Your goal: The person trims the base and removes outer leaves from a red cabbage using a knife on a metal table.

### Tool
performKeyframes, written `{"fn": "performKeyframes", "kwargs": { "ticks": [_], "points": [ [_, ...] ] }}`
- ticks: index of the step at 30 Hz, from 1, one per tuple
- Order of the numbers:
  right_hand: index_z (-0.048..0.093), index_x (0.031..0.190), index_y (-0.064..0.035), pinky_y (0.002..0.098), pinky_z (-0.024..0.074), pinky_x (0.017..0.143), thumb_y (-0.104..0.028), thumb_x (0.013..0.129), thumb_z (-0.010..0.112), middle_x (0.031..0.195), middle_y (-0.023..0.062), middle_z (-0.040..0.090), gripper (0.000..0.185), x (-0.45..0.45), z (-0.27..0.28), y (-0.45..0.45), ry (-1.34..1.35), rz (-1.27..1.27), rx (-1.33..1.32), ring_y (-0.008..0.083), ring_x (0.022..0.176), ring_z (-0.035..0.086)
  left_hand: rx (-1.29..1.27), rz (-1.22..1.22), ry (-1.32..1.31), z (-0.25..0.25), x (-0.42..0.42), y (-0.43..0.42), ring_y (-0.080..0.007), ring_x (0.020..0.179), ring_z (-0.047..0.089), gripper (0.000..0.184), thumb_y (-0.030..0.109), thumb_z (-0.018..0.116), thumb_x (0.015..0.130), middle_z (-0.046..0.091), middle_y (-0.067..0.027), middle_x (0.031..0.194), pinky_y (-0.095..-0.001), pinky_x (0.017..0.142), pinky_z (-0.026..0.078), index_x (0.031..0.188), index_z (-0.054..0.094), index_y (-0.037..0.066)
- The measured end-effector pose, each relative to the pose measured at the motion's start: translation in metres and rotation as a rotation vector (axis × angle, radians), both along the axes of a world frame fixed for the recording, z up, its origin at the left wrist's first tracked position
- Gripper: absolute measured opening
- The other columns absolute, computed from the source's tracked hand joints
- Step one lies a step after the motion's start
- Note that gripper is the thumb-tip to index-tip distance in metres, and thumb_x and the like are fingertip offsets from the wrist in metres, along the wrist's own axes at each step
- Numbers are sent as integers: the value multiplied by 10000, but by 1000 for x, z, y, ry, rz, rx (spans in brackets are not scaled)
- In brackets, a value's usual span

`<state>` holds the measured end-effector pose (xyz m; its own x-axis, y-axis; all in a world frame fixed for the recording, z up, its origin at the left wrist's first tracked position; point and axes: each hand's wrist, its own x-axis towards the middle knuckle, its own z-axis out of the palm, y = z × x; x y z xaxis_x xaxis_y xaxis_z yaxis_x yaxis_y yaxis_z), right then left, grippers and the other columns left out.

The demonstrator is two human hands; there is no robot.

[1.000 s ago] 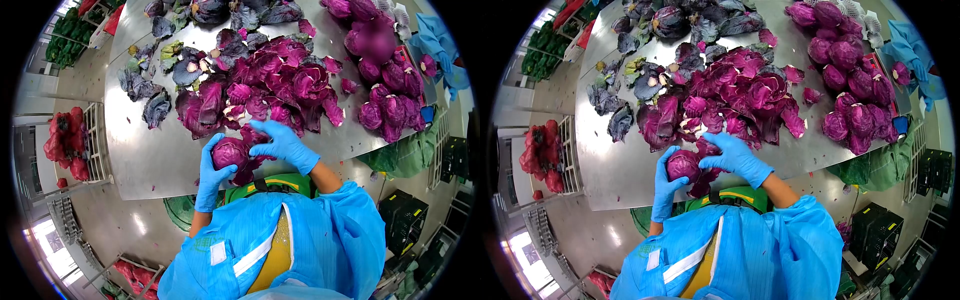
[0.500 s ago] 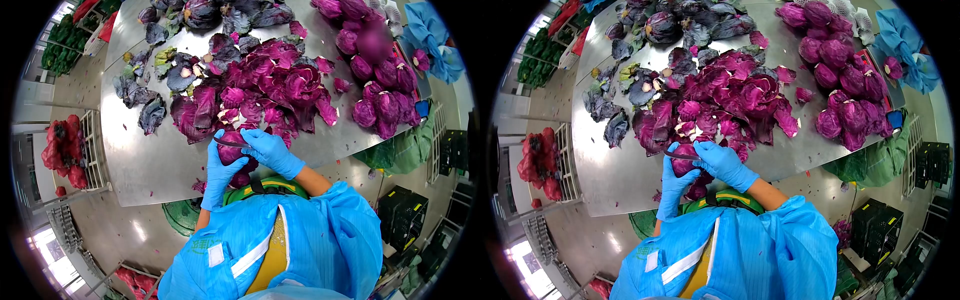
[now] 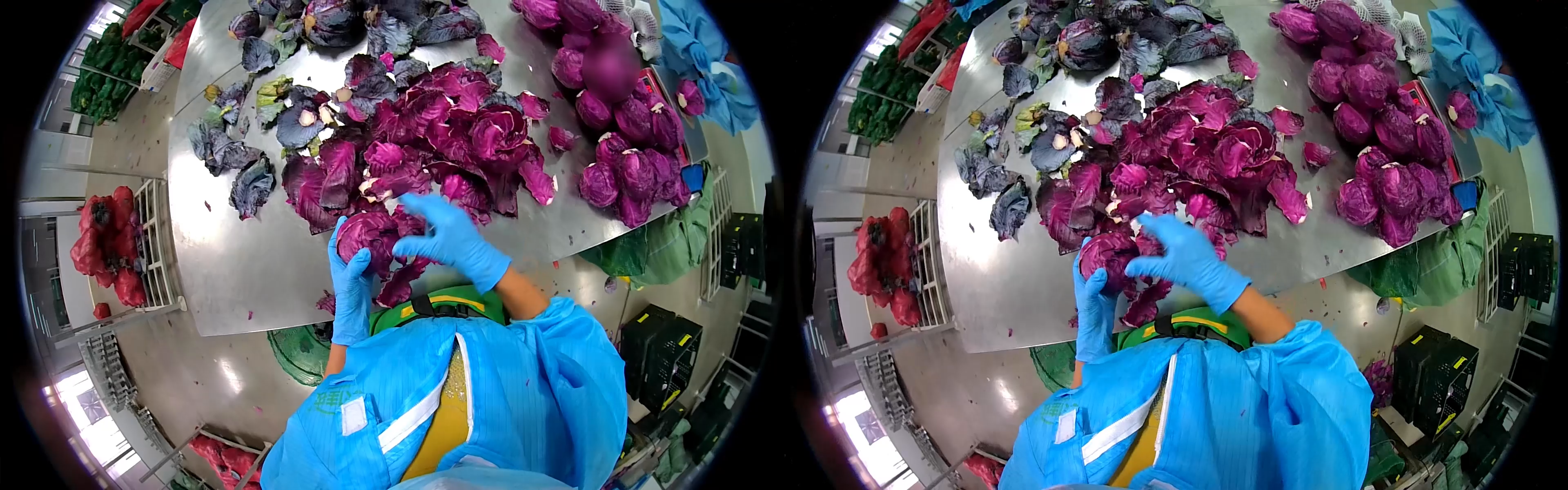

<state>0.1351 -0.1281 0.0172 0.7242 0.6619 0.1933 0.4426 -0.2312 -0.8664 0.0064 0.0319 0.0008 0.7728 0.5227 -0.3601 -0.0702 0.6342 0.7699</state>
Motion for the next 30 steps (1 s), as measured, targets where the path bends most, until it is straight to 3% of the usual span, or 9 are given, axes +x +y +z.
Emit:
{"fn": "performKeyframes", "kwargs": {
  "ticks": [3,6,9,12,15,18,21,24,30],
  "points": [
    [432,1399,-83,403,519,812,-511,756,727,1173,178,562,827,-9,-5,12,53,127,-46,329,1033,601,-41,25,11,10,7,-8,-316,1196,528,928,124,818,663,481,-151,1332,-469,1025,462,1445,319,71],
    [418,1408,-90,404,522,803,-477,797,705,1162,165,562,778,-7,-13,10,-82,135,-65,329,1029,601,-77,44,32,6,7,-10,-317,1185,537,871,96,785,692,484,-147,1326,-460,1017,470,1433,329,73],
    [401,1420,-102,410,533,776,-453,824,673,1153,164,567,744,-3,-9,7,19,174,-81,341,1026,602,-113,56,78,8,7,-16,-314,1180,540,855,92,783,697,484,-146,1323,-454,1011,474,1425,336,71],
    [395,1418,-80,430,545,683,-394,825,657,1072,174,589,720,-12,-6,8,-146,66,-131,339,886,642,-36,72,98,15,9,-20,-301,1171,541,852,89,789,695,482,-144,1322,-435,1004,478,1419,339,64],
    [379,1438,-85,405,536,616,-275,810,661,984,156,619,714,-24,8,14,-125,-1,-440,307,746,654,114,87,93,11,11,-22,-282,1171,532,867,85,802,687,475,-143,1323,-410,1011,466,1419,338,57],
    [406,1420,-70,379,516,546,-199,785,648,860,121,625,692,-30,3,16,-244,-44,-486,270,639,635,186,106,125,15,9,-25,-267,1178,517,886,84,816,675,462,-140,1331,-394,1030,441,1420,338,51],
    [510,1329,-58,347,507,524,-161,743,670,802,100,627,617,-28,3,14,-406,-76,-455,243,612,629,233,122,89,10,7,-25,-261,1194,501,895,87,828,662,446,-138,1345,-395,1050,419,1414,344,46],
    [567,1161,-31,343,477,476,-215,751,676,712,75,580,462,-23,-12,14,-554,-172,-133,227,582,607,266,133,65,13,8,-24,-258,1208,490,903,90,839,645,434,-131,1360,-397,1059,412,1405,354,40],
    [600,1047,-32,336,496,514,-162,719,703,737,87,593,367,-17,-8,4,-530,-162,-108,221,627,620,222,116,44,25,11,-24,-243,1231,476,931,84,852,610,425,-107,1389,-388,1068,405,1406,369,49]
  ]
}}
